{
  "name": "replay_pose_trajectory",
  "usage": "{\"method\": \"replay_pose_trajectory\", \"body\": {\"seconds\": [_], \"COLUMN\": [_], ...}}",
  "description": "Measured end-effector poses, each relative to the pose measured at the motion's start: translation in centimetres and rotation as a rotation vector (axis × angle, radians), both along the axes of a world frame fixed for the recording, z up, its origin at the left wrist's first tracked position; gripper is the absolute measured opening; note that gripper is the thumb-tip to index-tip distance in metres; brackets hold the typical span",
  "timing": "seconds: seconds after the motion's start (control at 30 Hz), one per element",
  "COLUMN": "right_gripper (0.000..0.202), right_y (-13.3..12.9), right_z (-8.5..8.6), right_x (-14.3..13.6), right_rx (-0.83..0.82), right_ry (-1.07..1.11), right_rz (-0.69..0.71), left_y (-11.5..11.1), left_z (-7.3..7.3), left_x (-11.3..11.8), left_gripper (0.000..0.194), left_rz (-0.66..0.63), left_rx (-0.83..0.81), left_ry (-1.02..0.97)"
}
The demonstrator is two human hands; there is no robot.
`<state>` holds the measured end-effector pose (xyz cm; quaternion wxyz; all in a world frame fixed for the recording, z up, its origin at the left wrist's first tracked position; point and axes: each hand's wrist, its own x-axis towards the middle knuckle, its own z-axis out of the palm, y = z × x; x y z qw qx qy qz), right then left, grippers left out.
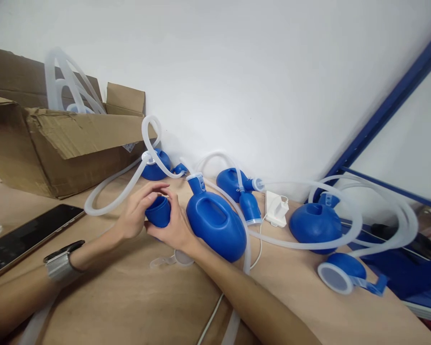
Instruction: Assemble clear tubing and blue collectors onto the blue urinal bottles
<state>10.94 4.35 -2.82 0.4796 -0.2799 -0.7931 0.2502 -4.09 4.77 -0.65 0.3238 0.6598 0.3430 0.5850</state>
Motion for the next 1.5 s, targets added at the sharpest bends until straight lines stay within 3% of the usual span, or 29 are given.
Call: {"method": "replay_pose_trajectory", "body": {"seconds": [0.07, 0.2, 0.33, 0.5, 0.67, 0.77, 0.9, 1.0, 1.1, 1.23, 1.4, 1.5], "right_gripper": [0.076, 0.063, 0.074, 0.092, 0.073, 0.067, 0.064, 0.063, 0.060, 0.074, 0.093, 0.100], "right_y": [-0.2, -0.7, -0.9, -1.7, -1.8, -1.2, -0.7, -0.7, -0.7, -0.4, 0.3, 0.5], "right_z": [-0.1, 0.0, -0.3, -1.5, -0.7, 0.3, 0.5, 0.3, 0.2, -0.5, -1.0, -0.9], "right_x": [0.0, -0.2, -0.4, -1.0, -1.0, -0.6, -0.1, 0.0, 0.0, -0.2, 0.0, 0.2], "right_rx": [0.071, 0.162, 0.176, 0.208, 0.051, -0.054, -0.074, -0.095, -0.081, -0.078, -0.227, -0.228], "right_ry": [-0.063, -0.161, -0.205, -0.359, -0.178, -0.034, -0.009, -0.028, 0.001, 0.064, 0.160, 0.190], "right_rz": [0.009, -0.008, -0.027, 0.044, 0.013, -0.056, -0.056, -0.046, -0.023, -0.039, -0.079, -0.119], "left_y": [-0.2, -0.7, -0.9, -0.9, -0.5, -0.1, 0.7, 1.5, 2.1, 2.1, 1.9, 1.9], "left_z": [0.0, 1.0, 2.7, 4.1, 3.4, 2.8, 2.4, 1.6, 0.6, 0.1, 0.8, 1.0], "left_x": [0.4, 0.9, 0.3, -0.5, -0.7, -0.9, -1.3, -1.8, -2.2, -2.2, -1.6, -1.6], "left_gripper": [0.055, 0.071, 0.082, 0.085, 0.082, 0.074, 0.067, 0.052, 0.045, 0.048, 0.056, 0.058], "left_rz": [0.010, -0.109, -0.161, -0.196, -0.244, -0.249, -0.252, -0.253, -0.355, -0.432, -0.172, -0.125], "left_rx": [-0.072, -0.154, -0.148, -0.236, -0.459, -0.527, -0.622, -0.708, -0.791, -0.701, -0.376, -0.269], "left_ry": [-0.091, -0.272, -0.226, -0.188, -0.039, -0.067, -0.194, -0.084, -0.048, -0.095, -0.003, 0.094]}}
